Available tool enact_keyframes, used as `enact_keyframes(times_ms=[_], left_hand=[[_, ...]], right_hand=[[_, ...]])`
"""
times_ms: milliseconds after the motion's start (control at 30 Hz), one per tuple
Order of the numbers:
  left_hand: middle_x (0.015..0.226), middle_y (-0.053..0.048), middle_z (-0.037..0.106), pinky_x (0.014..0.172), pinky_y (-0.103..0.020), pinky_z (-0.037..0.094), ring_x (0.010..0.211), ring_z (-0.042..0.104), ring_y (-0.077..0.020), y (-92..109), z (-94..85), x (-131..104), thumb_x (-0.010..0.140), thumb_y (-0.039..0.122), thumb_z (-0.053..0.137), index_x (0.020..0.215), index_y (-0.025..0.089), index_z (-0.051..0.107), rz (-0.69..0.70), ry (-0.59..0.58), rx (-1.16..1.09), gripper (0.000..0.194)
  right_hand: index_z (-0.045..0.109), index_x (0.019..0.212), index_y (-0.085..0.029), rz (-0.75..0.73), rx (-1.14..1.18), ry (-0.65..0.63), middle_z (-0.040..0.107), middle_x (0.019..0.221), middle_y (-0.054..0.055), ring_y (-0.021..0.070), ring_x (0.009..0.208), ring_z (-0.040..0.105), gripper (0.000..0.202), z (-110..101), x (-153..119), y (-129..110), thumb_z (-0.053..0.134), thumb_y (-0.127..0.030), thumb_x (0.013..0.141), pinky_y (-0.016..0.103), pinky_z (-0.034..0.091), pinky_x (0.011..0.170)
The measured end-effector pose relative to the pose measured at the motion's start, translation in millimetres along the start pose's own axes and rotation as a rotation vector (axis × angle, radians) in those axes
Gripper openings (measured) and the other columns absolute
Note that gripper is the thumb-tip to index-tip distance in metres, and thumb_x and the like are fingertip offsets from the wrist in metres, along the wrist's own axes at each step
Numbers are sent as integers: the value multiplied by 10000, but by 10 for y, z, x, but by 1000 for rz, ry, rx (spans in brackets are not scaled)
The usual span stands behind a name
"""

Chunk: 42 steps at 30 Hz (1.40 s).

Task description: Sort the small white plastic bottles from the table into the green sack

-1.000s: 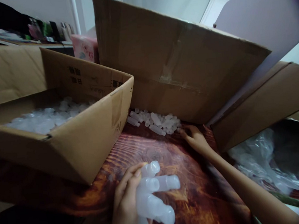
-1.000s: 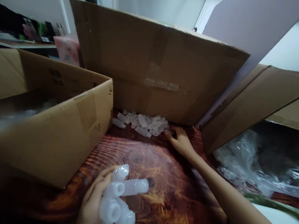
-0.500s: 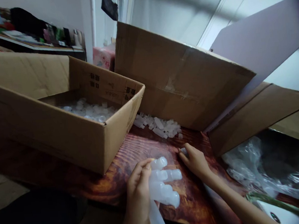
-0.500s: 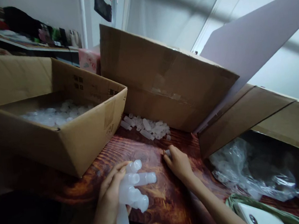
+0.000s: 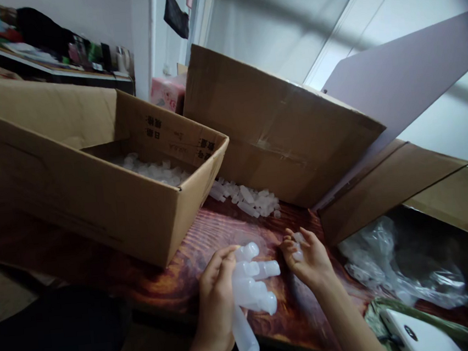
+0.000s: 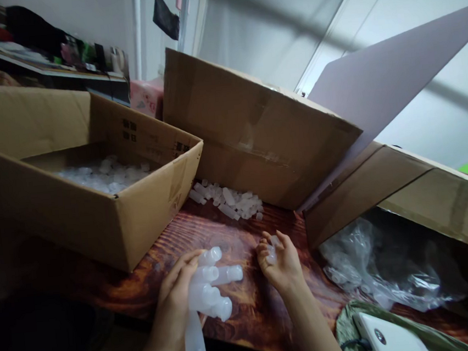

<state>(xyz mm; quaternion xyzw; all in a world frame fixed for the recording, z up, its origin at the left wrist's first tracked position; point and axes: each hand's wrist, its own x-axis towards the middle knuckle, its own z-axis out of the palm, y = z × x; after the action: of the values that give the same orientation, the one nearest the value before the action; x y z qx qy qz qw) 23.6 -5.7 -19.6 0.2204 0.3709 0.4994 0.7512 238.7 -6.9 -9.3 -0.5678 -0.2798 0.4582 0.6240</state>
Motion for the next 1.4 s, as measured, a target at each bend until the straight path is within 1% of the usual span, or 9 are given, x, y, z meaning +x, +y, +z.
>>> enact_keyframes(times_ms=[133, 233, 400, 533, 700, 867, 967, 1200, 1400], left_hand=[[777, -13, 650, 441, -185, 431, 569, 547, -116, -40, -22, 5, 757, 441, 662, 966, 173, 660, -25, -2, -48, 340], [807, -28, 666, 476, -190, 439, 612, 572, -127, -104, -54, 43, 761, 456, 661, 966, 161, 671, 28, -17, -14, 359], [911, -63, 695, 579, -231, 482, 753, 647, -192, -189, -102, 105, 796, 456, 631, 1000, 165, 673, 99, -62, 68, 358], [923, -56, 698, 638, -238, 484, 797, 643, -190, -207, -125, 110, 832, 443, 597, 1001, 173, 666, 141, -95, 112, 325], [907, -42, 690, 610, -216, 460, 746, 612, -152, -219, -149, 115, 858, 444, 567, 1013, 183, 663, 161, -107, 157, 318], [839, -27, 681, 575, -209, 450, 681, 591, -136, -219, -132, 111, 856, 447, 570, 1017, 184, 654, 155, -128, 148, 320], [789, -18, 662, 602, -215, 459, 717, 607, -151, -220, -129, 100, 859, 451, 565, 1006, 186, 657, 195, -122, 187, 317], [927, -54, 696, 710, -267, 485, 824, 635, -188, -211, -136, 82, 879, 441, 521, 1001, 190, 661, 244, -113, 273, 312], [1017, -78, 700, 829, -325, 481, 932, 636, -226, -189, -118, 71, 888, 405, 497, 996, 186, 670, 350, -98, 382, 299]], right_hand=[[556, 840, -204, -3, 27, 48, 413, 596, -66, 45, 404, 272, 292, 108, -129, 46, 682, -448, 739, 128, 201, 334], [587, 963, -216, -60, -19, 75, 413, 600, -81, 33, 400, 261, 339, 222, -336, -16, 707, -475, 780, 129, 200, 338], [579, 1217, -197, -267, -610, -130, 520, 635, -30, 80, 434, 386, 404, 402, -752, -251, 500, -476, 935, 193, 302, 376], [621, 1109, -202, -535, -1052, -314, 642, 750, 19, 106, 518, 512, 260, 520, -892, -347, 529, -378, 941, 213, 395, 465], [650, 947, -194, -824, -1203, -375, 651, 746, 20, 135, 630, 587, 195, 586, -824, -333, 641, -378, 884, 222, 459, 578], [618, 1045, -202, -712, -1217, -344, 632, 784, 10, 118, 599, 540, 180, 590, -840, -322, 599, -303, 897, 214, 435, 553], [608, 976, -193, -600, -1222, -279, 575, 689, -14, 106, 518, 461, 172, 592, -871, -322, 592, -339, 887, 212, 354, 466], [620, 1010, -216, -316, -1194, -416, 503, 664, -35, 109, 550, 382, 249, 555, -882, -405, 539, -434, 920, 225, 316, 500], [615, 1006, -202, -330, -1227, -429, 496, 655, -39, 101, 535, 366, 258, 543, -895, -422, 537, -435, 926, 223, 291, 488]])
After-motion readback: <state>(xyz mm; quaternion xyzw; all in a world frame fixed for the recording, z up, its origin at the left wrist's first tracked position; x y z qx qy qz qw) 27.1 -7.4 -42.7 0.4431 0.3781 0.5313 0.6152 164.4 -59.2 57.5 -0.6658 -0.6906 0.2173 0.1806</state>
